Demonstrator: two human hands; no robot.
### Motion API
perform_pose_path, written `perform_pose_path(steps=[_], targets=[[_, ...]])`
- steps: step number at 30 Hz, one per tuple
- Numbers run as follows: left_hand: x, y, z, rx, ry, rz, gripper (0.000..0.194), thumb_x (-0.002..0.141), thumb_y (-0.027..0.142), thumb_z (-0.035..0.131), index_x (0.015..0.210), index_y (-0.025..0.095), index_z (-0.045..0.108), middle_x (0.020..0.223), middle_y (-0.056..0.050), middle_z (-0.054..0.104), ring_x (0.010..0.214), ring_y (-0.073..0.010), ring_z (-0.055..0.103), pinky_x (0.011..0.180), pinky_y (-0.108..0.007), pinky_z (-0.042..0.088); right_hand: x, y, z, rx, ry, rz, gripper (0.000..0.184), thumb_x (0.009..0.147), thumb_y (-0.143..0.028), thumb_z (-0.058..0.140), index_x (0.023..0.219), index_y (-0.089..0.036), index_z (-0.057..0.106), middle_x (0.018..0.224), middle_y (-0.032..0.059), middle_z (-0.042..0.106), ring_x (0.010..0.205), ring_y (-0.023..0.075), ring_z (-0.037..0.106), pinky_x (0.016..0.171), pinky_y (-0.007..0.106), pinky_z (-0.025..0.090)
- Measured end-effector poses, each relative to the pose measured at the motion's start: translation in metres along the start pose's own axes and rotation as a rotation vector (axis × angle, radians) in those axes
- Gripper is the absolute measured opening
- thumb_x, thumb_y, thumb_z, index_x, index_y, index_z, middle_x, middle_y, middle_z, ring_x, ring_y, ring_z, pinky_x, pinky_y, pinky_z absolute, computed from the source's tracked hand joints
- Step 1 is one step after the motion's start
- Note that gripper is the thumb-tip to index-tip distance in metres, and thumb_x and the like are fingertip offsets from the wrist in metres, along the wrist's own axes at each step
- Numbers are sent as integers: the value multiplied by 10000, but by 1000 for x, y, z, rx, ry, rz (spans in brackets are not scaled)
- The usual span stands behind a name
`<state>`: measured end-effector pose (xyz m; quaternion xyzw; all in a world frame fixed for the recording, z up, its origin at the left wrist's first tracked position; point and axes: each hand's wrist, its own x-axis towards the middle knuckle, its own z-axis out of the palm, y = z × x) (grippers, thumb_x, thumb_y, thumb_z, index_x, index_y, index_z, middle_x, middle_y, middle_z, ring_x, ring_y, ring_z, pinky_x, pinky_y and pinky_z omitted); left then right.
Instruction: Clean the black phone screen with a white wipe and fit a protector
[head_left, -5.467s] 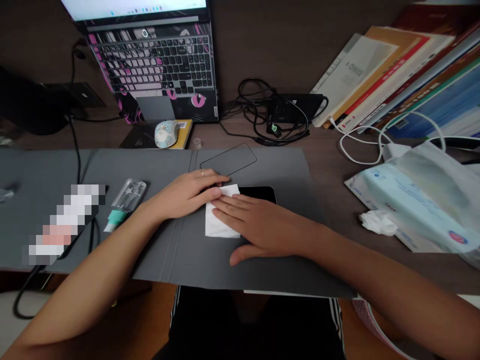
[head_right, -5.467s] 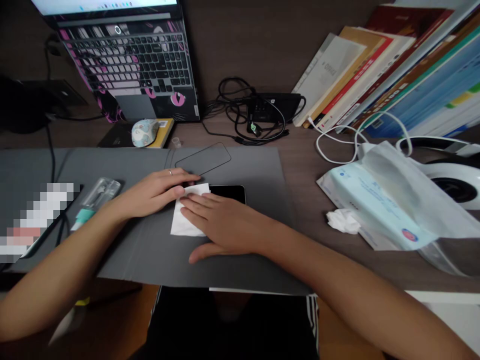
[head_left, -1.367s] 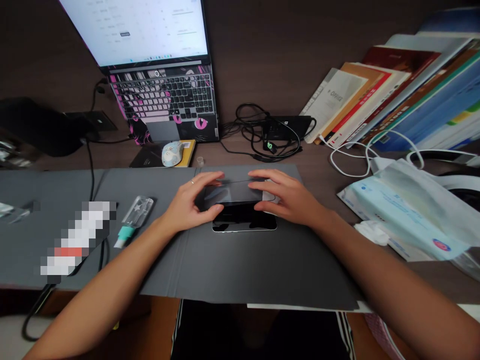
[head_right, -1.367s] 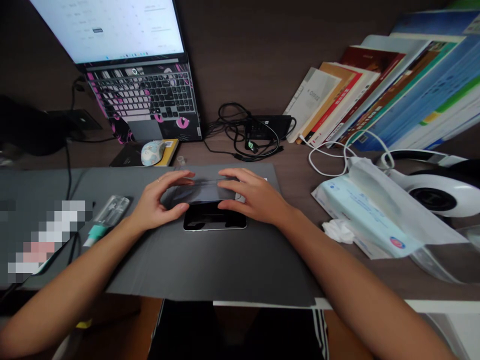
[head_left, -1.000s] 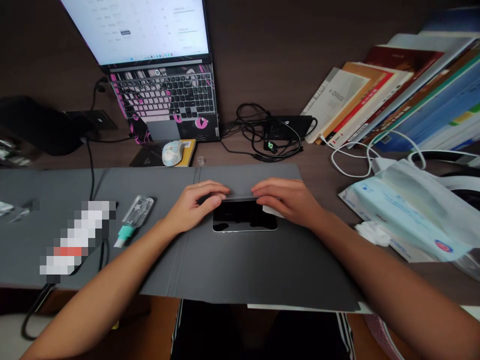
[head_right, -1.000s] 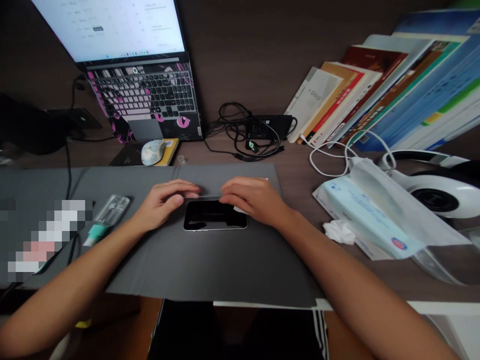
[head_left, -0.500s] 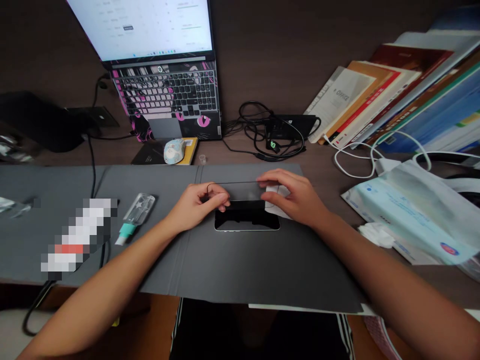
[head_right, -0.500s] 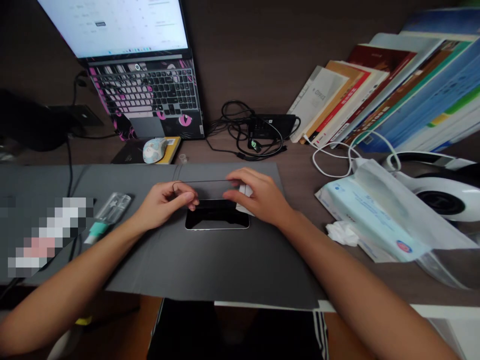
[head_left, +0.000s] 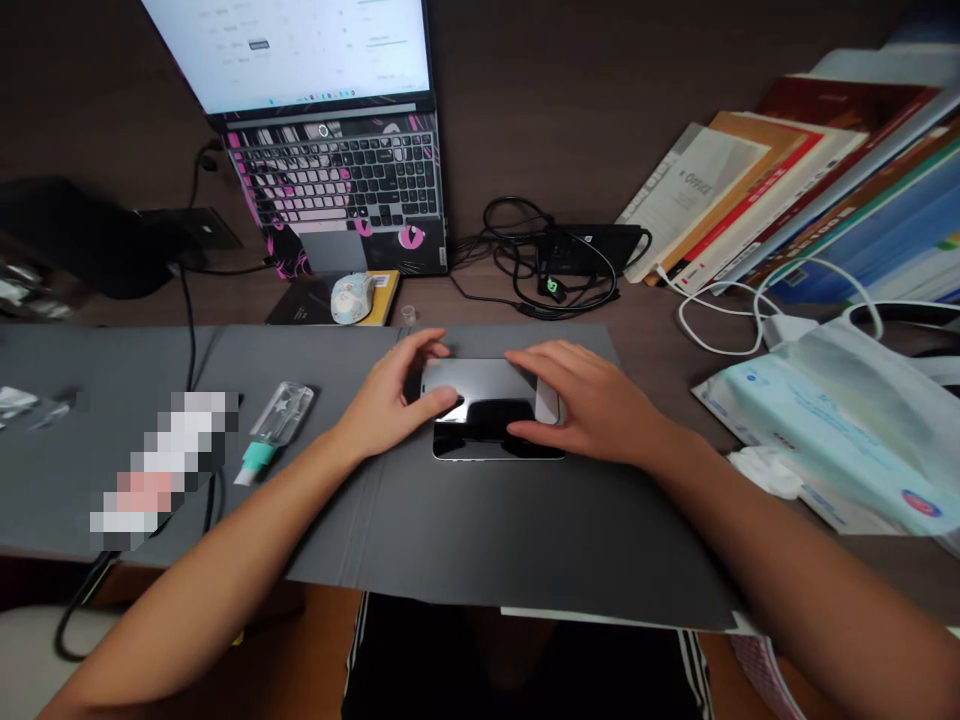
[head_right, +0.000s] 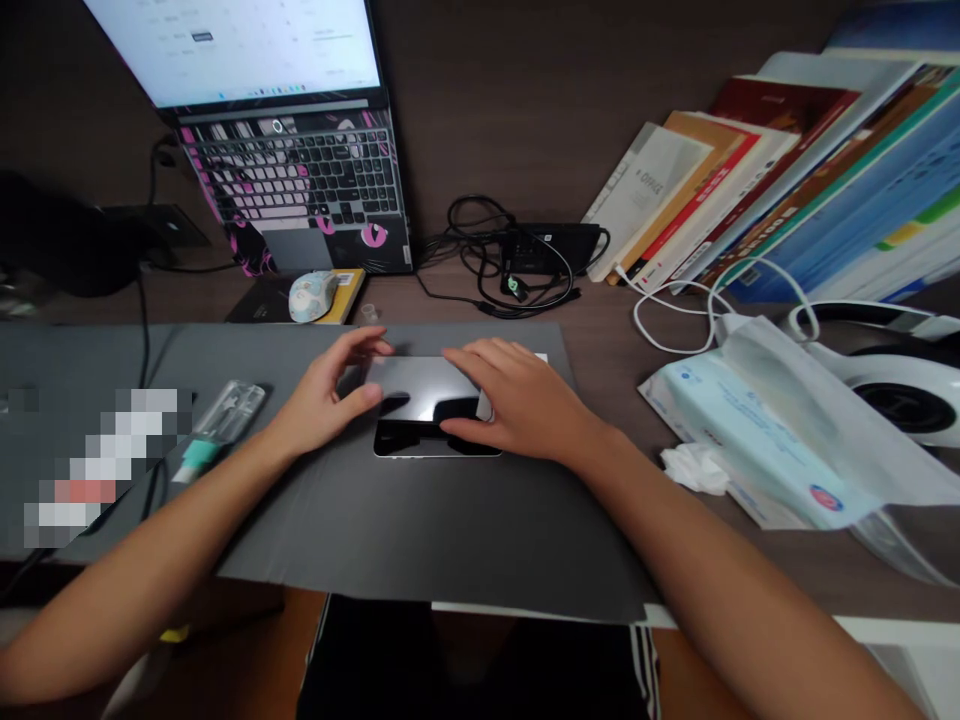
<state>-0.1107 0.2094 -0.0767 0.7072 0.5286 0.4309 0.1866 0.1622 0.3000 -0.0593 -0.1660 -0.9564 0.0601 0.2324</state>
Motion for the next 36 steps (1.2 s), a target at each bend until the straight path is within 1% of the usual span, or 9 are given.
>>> perform_pose_path(steps=[2,4,8,11,13,16,22,30,36], targets=[[0,2,-4,135,-88,128,848,806,694,714,1474,240,457,1338,-137,614,1230,-327,581,1066,-525,469,0,0,-1,13,-39,5,639,917,-618,616,1379,-183,538,1199,143,660,1077,309,617,914,457,495],[0,5,-8,260,-207,186,922,761,692,760,1507,263,428,1411,-136,562,1289,-352,526,1098,-546,441,0,0,0,29,-72,6,640,902,-633,623,1354,-185,561,1166,139,670,1050,308,618,902,461,491],[0,8,-7,379,-337,213,800,833,622,732,1488,248,465,1364,-126,591,1224,-324,558,1057,-513,480,1,1,3,50,-91,21,634,896,-631,631,1350,-194,568,1149,131,674,1049,302,615,921,456,478],[0,9,-6,389,-347,206,687,869,543,722,1442,221,522,1270,-109,635,1144,-296,602,1018,-483,506,1,4,3,105,-110,45,700,886,-695,609,1360,-181,569,1159,133,676,1057,303,616,923,452,477],[-1,9,-6,381,-334,199,675,852,520,744,1421,214,546,1242,-102,644,1129,-292,614,1012,-471,510,1,9,3,191,-116,68,713,934,-721,503,1399,-182,546,1169,129,681,1063,293,616,918,441,480],[-1,10,-8,361,-330,193,642,852,496,752,1405,227,567,1231,-93,653,1131,-286,624,1000,-451,519,0,19,2,269,-98,103,644,1039,-640,293,1435,-188,524,1159,119,697,1070,268,610,915,420,473],[-2,9,-5,348,-392,200,659,865,516,739,1438,258,542,1254,-88,655,1142,-283,617,1000,-476,520,0,32,-1,62,-116,131,661,1066,-595,162,1143,-204,689,937,91,721,882,240,635,848,395,430],[-5,14,2,383,-426,230,702,883,585,699,1460,234,511,1258,-97,654,1133,-281,606,971,-445,535,1,25,-5,68,-175,128,626,1076,-554,202,1025,-188,707,949,94,734,890,247,657,807,373,441],[-6,16,3,412,-445,255,624,887,618,676,1383,251,586,1277,-94,650,1137,-286,601,980,-452,529,2,20,-6,128,-234,116,588,1078,-547,257,931,-183,696,878,72,690,862,223,629,801,355,434]])
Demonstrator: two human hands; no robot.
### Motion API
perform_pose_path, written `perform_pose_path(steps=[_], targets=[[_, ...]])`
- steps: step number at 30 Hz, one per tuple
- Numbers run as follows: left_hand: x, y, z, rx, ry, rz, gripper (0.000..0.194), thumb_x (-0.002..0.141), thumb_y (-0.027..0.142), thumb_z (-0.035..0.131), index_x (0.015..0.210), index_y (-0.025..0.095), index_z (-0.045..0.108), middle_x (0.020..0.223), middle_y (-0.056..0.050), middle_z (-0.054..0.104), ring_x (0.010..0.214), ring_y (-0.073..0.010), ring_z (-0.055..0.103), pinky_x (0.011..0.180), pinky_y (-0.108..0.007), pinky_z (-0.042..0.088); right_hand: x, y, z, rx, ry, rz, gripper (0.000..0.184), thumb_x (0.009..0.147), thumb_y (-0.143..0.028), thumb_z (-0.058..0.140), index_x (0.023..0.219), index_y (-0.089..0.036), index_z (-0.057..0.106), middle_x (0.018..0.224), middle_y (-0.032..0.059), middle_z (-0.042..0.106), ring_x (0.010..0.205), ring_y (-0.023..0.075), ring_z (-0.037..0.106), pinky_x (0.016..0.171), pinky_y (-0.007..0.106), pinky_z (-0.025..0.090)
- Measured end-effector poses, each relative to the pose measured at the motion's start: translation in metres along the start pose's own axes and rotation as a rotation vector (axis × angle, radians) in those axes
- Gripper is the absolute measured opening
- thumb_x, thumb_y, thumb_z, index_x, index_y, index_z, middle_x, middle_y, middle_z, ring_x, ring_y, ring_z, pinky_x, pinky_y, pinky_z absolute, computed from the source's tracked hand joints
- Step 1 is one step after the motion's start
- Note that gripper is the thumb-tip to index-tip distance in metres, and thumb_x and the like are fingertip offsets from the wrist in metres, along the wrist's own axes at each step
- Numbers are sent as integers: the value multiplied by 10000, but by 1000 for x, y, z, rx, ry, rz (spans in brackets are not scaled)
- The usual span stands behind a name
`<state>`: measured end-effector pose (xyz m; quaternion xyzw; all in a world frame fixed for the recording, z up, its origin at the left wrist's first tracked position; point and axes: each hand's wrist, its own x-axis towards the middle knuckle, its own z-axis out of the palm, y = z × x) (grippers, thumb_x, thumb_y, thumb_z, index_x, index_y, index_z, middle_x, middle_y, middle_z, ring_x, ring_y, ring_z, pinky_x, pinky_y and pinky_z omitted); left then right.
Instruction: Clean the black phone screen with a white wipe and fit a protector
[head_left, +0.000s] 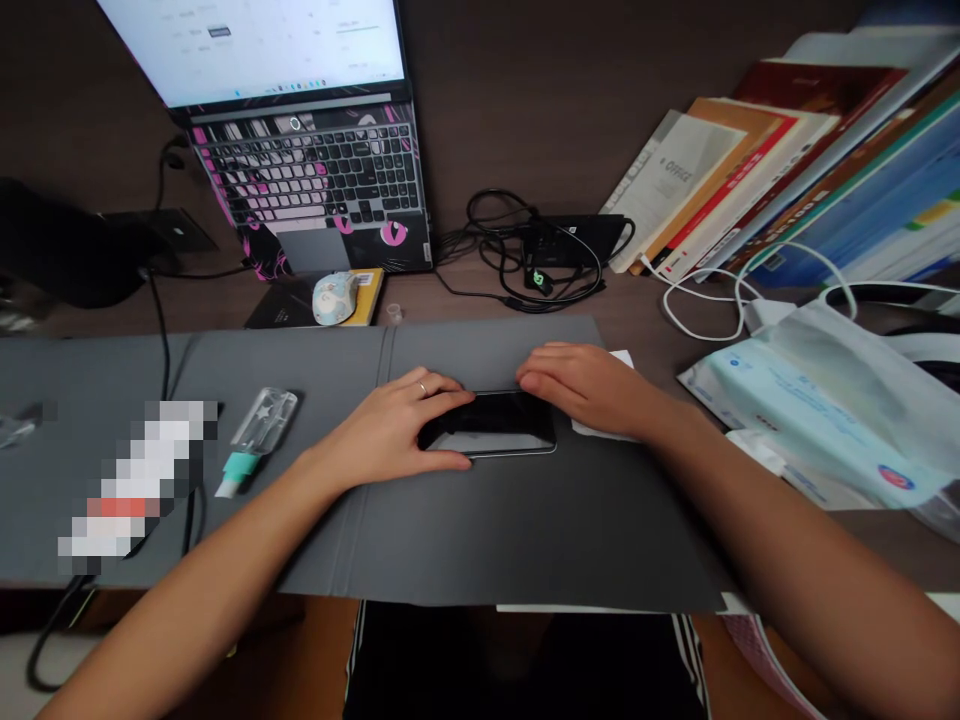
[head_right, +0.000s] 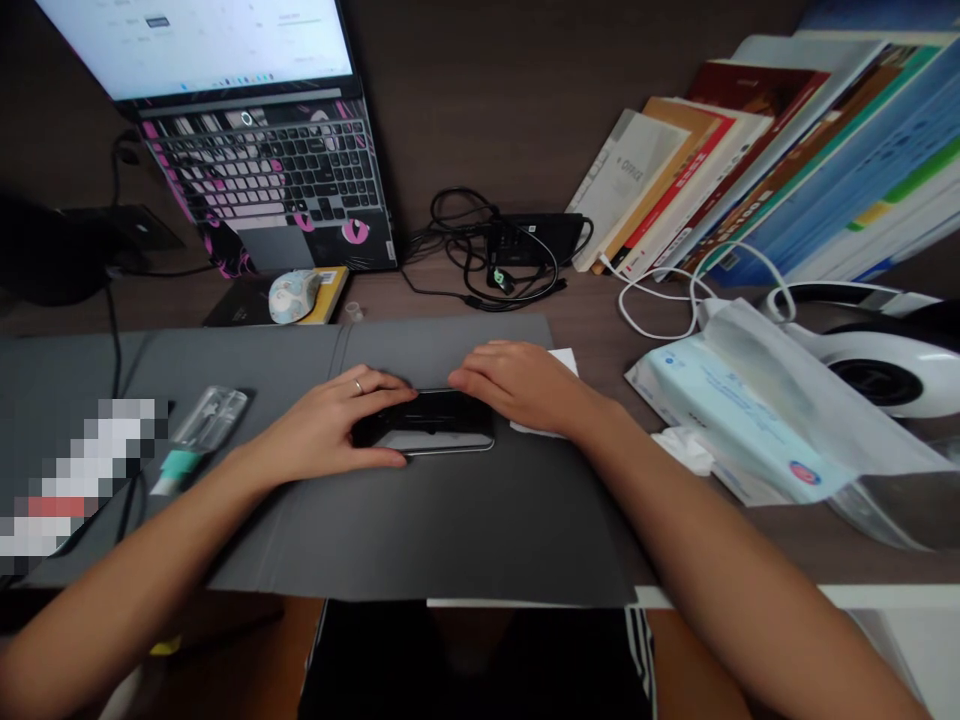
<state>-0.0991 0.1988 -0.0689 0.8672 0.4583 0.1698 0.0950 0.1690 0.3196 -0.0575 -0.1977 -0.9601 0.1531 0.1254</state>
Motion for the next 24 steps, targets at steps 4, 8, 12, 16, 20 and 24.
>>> perform_pose_path(steps=[4,8,12,16,20,24], targets=[[0,1,1,18,-10,-17,651,880,640,670,1382,235,588,1288,-94,645,1139,-287,594,966,-450,536,0,0,1,-31,-36,0,480,1036,-573,423,943,-187,693,878,55,651,820,206,609,754,330,414],[0,2,-1,30,-35,-23,643,892,624,666,1384,218,588,1300,-100,638,1148,-281,586,975,-446,532,0,-1,1,-46,-82,-4,390,1004,-536,527,973,-181,683,905,54,636,854,208,606,766,317,410],[0,3,-2,34,-50,-27,621,905,599,664,1385,212,587,1318,-103,628,1168,-276,578,1000,-447,522,0,-1,1,-41,-109,13,342,994,-500,562,980,-177,673,926,57,631,867,210,600,771,310,404],[0,3,-3,42,-50,-22,630,905,612,656,1385,210,586,1314,-101,628,1162,-275,578,992,-446,527,1,-1,1,-34,-111,11,335,990,-493,574,977,-171,665,929,58,630,870,212,597,770,308,394],[-1,3,-2,52,-51,-17,629,911,621,642,1381,206,588,1314,-103,627,1158,-273,577,992,-442,527,1,0,3,-27,-110,6,332,994,-495,565,986,-178,661,930,53,631,881,214,594,778,310,390],[-1,3,-2,46,-52,-17,609,911,603,651,1371,208,599,1315,-103,627,1152,-273,581,985,-444,529,1,0,4,-16,-99,4,318,993,-487,562,982,-183,654,935,55,633,877,210,591,777,307,391]])
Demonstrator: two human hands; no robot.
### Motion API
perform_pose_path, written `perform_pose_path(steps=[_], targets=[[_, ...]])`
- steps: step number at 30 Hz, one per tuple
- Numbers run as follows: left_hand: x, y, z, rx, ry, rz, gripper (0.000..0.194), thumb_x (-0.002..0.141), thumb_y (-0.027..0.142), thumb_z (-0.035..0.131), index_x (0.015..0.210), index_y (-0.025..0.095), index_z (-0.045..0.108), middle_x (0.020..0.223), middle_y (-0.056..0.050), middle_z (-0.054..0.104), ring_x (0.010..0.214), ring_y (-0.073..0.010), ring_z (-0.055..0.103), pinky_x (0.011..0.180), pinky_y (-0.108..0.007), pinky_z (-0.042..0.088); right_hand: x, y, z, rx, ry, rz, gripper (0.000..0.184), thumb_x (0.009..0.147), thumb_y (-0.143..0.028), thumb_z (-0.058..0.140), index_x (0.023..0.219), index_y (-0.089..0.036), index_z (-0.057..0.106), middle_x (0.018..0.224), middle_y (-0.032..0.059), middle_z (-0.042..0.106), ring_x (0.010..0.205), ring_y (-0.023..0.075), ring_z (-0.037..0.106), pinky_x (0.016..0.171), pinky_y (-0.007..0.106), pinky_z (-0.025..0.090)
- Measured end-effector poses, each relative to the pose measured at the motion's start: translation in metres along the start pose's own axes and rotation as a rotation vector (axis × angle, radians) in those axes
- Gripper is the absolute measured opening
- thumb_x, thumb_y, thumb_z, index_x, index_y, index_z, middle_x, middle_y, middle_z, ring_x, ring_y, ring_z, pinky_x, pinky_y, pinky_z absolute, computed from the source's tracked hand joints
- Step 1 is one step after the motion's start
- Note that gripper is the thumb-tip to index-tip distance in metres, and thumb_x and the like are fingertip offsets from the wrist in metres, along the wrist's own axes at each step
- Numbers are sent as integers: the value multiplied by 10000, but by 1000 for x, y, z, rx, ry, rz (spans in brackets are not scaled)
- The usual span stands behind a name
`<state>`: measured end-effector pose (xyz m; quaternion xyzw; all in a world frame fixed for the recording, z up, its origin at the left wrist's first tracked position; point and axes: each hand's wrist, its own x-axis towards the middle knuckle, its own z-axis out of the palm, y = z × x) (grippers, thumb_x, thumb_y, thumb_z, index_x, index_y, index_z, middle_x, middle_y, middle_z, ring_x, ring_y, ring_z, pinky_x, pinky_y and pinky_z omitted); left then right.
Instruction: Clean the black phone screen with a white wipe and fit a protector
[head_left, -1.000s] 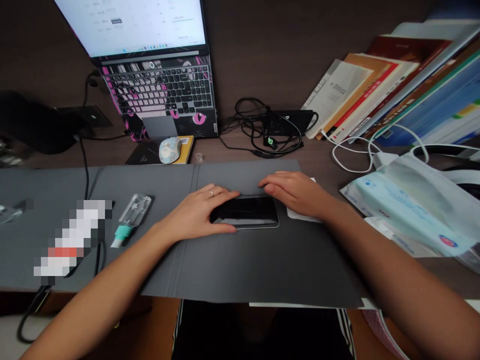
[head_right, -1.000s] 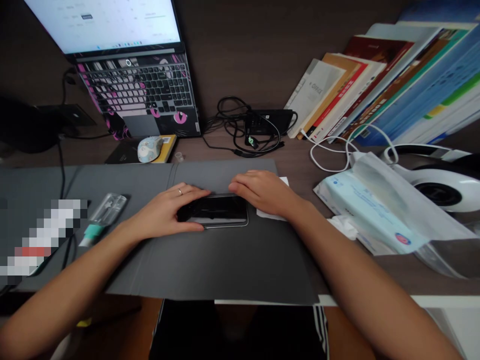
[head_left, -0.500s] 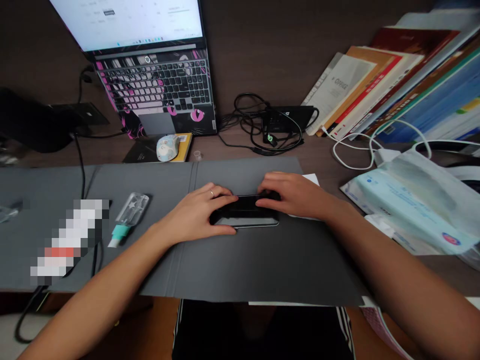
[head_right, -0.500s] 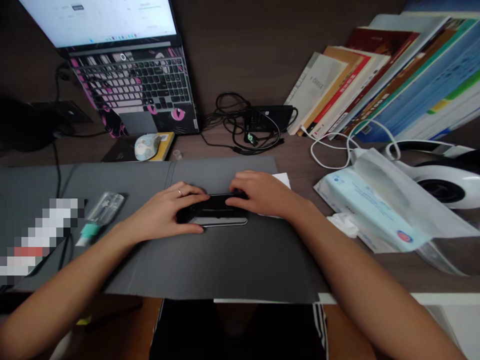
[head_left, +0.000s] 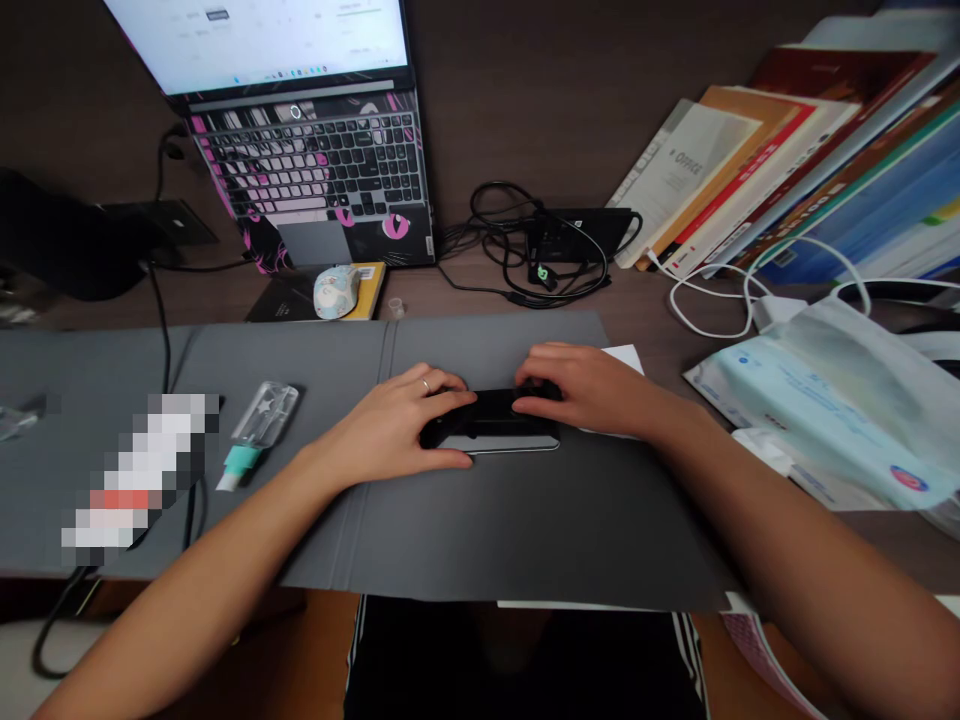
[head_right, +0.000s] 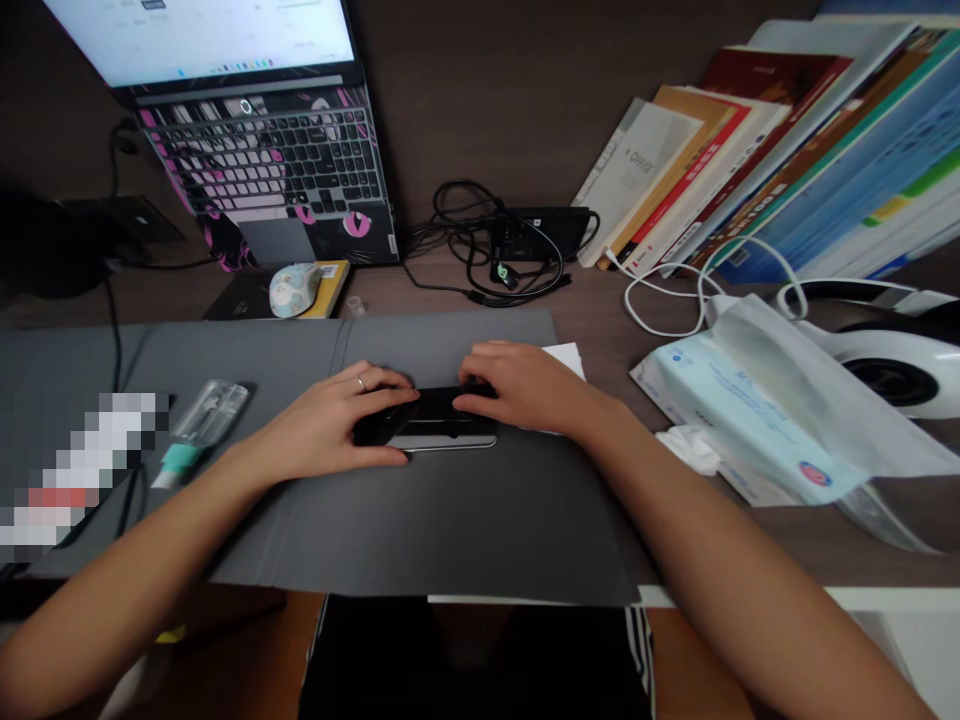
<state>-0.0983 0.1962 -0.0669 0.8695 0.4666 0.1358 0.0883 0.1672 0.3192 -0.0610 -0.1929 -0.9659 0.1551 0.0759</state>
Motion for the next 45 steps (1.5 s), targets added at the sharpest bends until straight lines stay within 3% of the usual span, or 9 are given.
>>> perform_pose_path(steps=[36,45], targets=[[2,5,-3,-29,-14,-39,555,930,534,650,1357,184,595,1290,-107,633,1146,-278,580,994,-446,520,0,0,0,21,2,8,309,980,-489,560,960,-193,645,915,54,624,858,212,587,771,318,408],[2,4,-1,-42,-13,-56,575,904,545,680,1344,183,604,1297,-106,632,1170,-283,569,1002,-443,514,0,-26,2,5,127,-277,260,1036,-297,449,1091,-178,673,1101,109,587,978,217,529,877,350,429]])
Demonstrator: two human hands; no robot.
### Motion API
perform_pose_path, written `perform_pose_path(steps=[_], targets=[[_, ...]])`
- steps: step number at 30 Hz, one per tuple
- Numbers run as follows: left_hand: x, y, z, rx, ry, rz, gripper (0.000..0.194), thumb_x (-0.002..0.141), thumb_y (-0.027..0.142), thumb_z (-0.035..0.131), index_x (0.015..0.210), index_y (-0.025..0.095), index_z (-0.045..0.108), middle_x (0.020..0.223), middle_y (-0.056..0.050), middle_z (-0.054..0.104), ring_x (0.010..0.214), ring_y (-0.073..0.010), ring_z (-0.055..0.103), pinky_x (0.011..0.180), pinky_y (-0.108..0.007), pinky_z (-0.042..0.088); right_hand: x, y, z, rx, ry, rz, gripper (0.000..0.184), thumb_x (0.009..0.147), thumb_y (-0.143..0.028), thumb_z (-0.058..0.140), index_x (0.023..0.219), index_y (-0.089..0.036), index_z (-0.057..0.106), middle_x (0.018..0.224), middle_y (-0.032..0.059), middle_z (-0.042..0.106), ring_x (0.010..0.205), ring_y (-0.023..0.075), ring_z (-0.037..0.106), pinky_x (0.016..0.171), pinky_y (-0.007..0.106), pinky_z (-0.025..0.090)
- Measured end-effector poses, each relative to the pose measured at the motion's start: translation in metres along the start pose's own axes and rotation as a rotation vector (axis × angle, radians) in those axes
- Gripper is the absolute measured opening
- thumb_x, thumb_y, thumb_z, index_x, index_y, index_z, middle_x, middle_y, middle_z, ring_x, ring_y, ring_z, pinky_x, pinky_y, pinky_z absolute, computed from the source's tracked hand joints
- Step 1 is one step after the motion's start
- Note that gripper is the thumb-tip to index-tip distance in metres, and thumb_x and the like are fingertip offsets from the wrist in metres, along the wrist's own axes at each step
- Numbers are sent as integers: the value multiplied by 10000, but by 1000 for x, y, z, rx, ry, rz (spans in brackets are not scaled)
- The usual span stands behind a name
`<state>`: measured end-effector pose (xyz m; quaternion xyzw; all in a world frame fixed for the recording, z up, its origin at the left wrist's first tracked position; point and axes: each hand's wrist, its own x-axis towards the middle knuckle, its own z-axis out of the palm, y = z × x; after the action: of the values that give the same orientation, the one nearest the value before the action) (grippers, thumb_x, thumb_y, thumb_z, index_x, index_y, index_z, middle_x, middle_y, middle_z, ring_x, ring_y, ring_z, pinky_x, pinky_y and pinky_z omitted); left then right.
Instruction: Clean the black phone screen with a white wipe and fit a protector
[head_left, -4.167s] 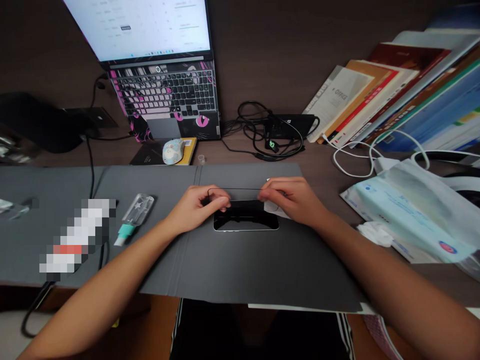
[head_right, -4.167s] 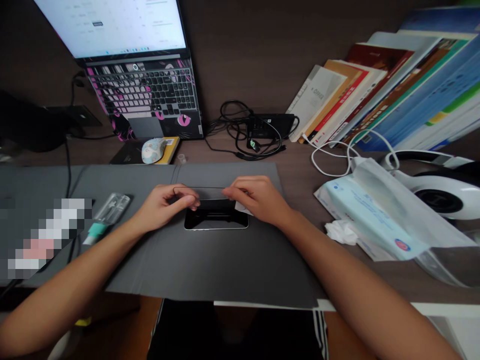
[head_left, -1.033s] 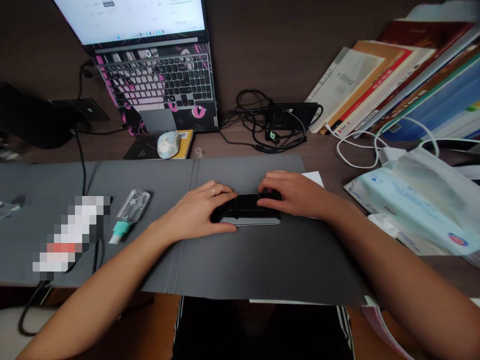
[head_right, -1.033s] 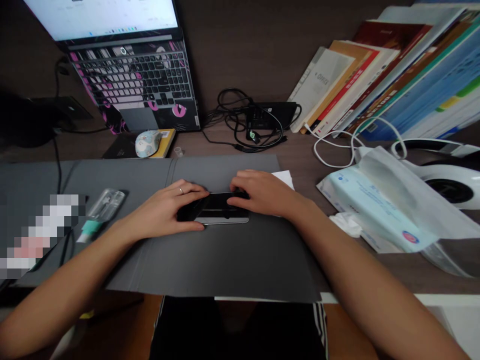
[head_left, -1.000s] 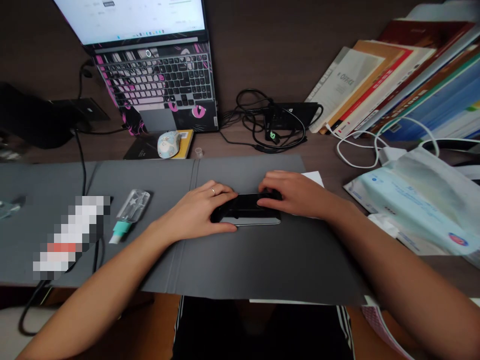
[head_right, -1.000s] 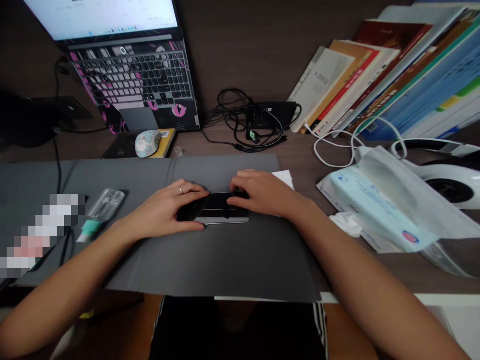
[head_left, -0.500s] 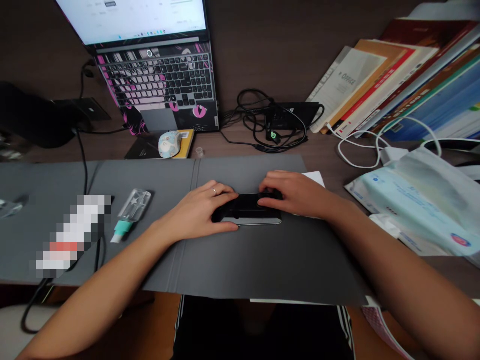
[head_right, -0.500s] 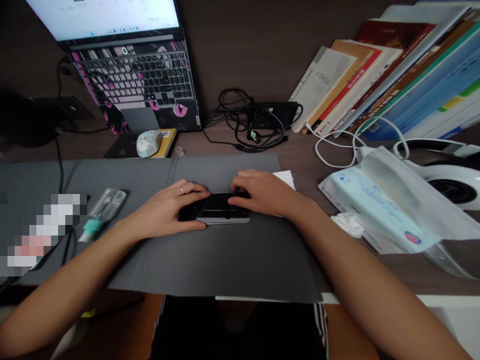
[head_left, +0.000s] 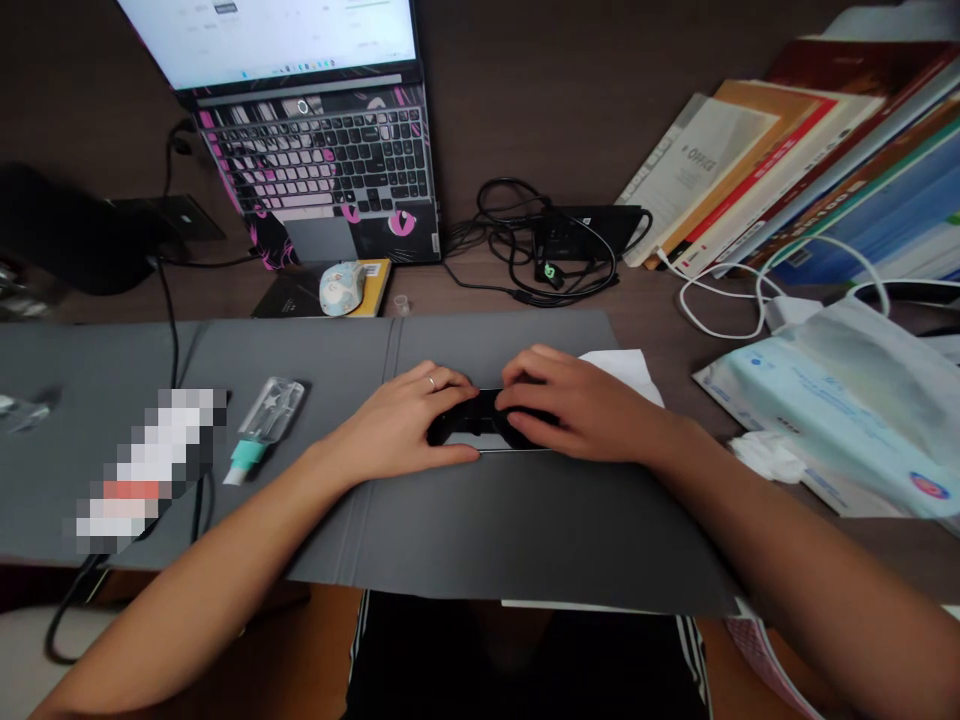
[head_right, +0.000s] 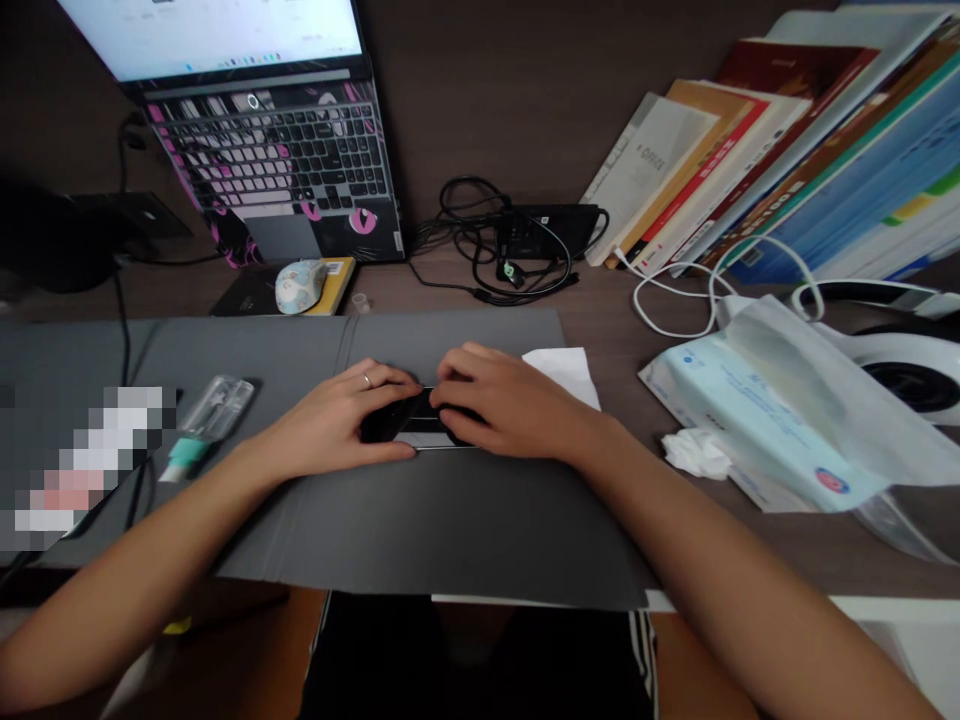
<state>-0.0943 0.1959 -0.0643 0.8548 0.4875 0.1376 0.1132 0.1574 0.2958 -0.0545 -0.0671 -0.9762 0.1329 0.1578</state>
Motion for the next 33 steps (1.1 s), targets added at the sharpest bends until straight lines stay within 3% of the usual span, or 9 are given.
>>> perform_pose_path(steps=[7,19,27,33], targets=[[0,-1,0,6,-5,2,545,903,555,677,1303,188,633,1316,-98,628,1169,-283,565,995,-448,518,3,-8,10,3,-94,25,320,1006,-268,484,1278,-232,649,1299,139,497,1183,273,463,995,446,413],[-1,-1,2,-14,5,6,562,907,547,671,1345,202,604,1286,-96,635,1151,-284,573,998,-460,515,0,-2,-8,58,-83,43,252,936,-195,525,916,-227,774,1302,113,510,1233,301,445,1035,493,407],[-1,0,0,-8,3,10,545,917,523,665,1334,177,605,1296,-106,630,1157,-281,576,1017,-461,509,-9,14,-22,85,-134,50,246,907,-204,561,849,-239,797,1285,95,543,1270,290,434,1074,478,388],[-1,-1,0,-27,5,9,545,908,512,681,1344,194,605,1296,-106,627,1166,-286,571,1021,-463,504,-6,14,-17,83,-130,51,253,924,-210,556,952,-248,804,1295,102,534,1286,285,427,1083,477,391]])
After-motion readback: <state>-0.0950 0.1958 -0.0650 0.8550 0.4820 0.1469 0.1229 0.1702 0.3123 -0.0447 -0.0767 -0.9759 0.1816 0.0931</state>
